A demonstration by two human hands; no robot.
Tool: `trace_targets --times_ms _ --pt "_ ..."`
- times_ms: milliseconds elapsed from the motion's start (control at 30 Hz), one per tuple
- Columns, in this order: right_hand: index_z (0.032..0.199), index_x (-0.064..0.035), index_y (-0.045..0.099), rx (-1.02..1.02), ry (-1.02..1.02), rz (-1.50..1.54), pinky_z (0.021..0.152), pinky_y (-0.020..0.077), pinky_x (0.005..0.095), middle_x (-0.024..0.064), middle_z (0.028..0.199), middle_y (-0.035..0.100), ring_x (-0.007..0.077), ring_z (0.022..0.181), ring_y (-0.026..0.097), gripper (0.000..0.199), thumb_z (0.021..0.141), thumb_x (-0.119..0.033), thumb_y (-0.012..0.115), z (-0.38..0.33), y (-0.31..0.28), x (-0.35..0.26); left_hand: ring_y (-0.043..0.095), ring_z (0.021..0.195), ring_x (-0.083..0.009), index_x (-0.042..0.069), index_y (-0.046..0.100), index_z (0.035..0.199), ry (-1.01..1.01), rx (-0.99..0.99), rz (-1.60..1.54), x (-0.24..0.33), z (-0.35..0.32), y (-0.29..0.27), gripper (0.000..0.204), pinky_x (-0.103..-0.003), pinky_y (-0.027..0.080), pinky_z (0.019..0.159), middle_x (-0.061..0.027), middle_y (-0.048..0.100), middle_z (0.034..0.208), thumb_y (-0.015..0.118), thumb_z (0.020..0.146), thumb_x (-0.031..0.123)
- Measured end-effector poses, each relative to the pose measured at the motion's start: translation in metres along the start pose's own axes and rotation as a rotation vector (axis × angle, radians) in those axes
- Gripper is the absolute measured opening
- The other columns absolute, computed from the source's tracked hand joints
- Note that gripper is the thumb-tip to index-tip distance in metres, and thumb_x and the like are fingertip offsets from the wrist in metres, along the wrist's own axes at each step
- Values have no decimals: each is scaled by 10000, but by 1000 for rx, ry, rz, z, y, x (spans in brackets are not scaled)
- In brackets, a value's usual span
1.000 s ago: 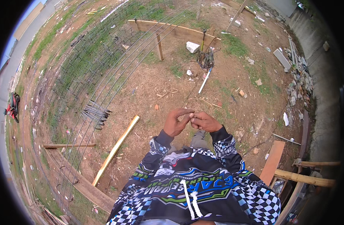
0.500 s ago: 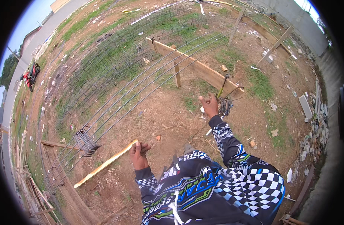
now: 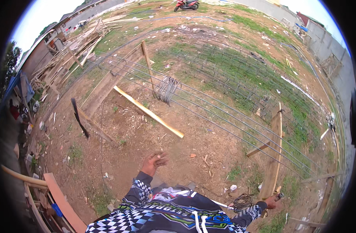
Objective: The person assembles a rebar cage by placing a coiled rebar bundle onto a wooden jig, then uses pliers to twist wire ties around the rebar intersections. The person repeatedly positions the bundle, twists ties, and adjusts the cage on the jig throughout the clip.
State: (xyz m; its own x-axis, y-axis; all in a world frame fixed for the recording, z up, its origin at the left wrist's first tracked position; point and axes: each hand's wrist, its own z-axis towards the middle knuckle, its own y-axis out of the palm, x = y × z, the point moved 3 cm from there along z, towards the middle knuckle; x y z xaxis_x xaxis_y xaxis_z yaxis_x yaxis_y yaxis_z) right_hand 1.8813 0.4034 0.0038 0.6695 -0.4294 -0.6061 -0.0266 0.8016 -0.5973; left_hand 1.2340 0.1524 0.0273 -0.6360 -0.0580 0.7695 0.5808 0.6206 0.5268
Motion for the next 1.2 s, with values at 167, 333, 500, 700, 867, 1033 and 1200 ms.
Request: trace_targets --times_ms 167,333,500,700,867,1033,1200 --pt "1027 48 682 228 -311 422 878 485 461 191 1006 681 319 971 631 558 891 -491 636 85 -62 -86 695 941 -271 -5 580 1163 113 234 100 -6 -31 -36 295 -372 571 818 -160 671 1128 652 888 79" --pt "1054 -4 636 -744 105 2015 884 460 448 107 807 613 261 795 597 392 970 -378 556 48 -97 -269 703 857 -236 -13 608 1093 192 366 28 3 -49 -82 224 -334 576 751 -133 701 999 651 901 93" --pt "779 -116 498 -1501 330 1500 527 398 314 -13 573 426 123 499 408 347 1013 -372 491 -133 -33 -328 695 829 -178 -5 641 1021 277 506 104 24 -74 -157 152 -259 542 703 -111 708 941 648 907 94" --pt "771 -150 479 -2090 200 224 412 352 307 -32 545 396 117 424 386 222 867 -275 635 -503 -33 -307 672 806 -154 13 645 994 579 837 -41 71 -160 -294 126 -267 533 752 -65 687 870 653 919 114" --pt "780 -68 607 -2129 -866 -744 428 393 361 46 585 528 183 449 496 179 818 -231 671 -670 -63 -235 666 750 -169 20 620 996 741 1093 123 182 -265 -405 151 -299 550 701 -78 675 839 627 943 161" --pt "832 -44 721 -1938 -1688 -1180 676 531 394 128 834 712 238 716 689 279 771 -312 675 -738 -93 -184 584 610 -78 29 629 1008 737 1409 277 262 -358 -504 171 -224 490 549 -44 652 776 623 953 191" --pt "912 -19 666 -2251 -1231 -976 577 546 444 151 791 669 280 628 666 245 819 -243 633 -802 -101 -143 499 565 -45 27 649 1001 538 1522 349 284 -366 -624 194 -211 410 508 -19 622 730 639 945 212"
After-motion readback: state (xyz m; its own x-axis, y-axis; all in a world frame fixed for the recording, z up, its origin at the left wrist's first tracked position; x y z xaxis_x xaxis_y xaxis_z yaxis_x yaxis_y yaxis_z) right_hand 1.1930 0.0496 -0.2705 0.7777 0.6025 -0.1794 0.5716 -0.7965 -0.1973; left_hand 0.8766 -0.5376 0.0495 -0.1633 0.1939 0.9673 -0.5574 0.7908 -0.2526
